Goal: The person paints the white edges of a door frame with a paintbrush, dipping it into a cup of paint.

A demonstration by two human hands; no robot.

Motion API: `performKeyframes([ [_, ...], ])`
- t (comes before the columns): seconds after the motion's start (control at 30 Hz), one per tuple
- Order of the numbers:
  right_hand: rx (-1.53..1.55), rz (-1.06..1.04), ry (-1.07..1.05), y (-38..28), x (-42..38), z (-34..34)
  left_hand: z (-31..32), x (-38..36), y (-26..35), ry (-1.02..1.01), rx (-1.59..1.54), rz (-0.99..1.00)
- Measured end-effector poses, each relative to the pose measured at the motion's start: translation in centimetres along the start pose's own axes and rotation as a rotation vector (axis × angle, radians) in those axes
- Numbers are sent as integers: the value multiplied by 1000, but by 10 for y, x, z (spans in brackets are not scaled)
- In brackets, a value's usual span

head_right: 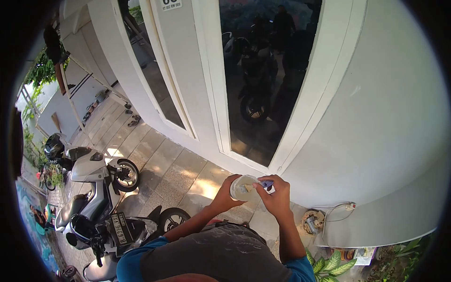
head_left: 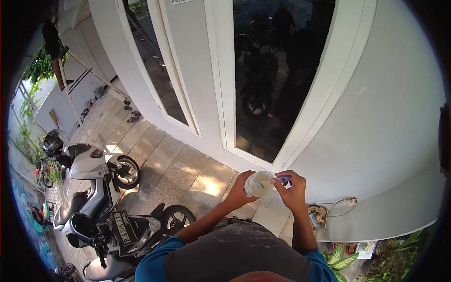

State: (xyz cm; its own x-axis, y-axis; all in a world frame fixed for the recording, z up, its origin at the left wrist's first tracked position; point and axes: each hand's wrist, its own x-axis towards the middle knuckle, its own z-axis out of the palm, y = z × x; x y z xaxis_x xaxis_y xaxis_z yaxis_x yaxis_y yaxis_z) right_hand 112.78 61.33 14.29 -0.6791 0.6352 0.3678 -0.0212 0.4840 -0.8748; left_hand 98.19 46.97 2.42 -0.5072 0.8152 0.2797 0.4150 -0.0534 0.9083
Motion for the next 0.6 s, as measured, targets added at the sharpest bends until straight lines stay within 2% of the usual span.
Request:
performKeyframes([
  [0.37, -165, -169, -230, -27, -21, 54, -48, -46, -6, 61, 142, 46],
  [0.47, -205, -255, -264, -31, -27, 66, -56, -61, -1, 89, 49, 6],
  [0.6, -137, -247, -261, -33, -35, 77, -63, -78, 6, 98, 93, -7],
])
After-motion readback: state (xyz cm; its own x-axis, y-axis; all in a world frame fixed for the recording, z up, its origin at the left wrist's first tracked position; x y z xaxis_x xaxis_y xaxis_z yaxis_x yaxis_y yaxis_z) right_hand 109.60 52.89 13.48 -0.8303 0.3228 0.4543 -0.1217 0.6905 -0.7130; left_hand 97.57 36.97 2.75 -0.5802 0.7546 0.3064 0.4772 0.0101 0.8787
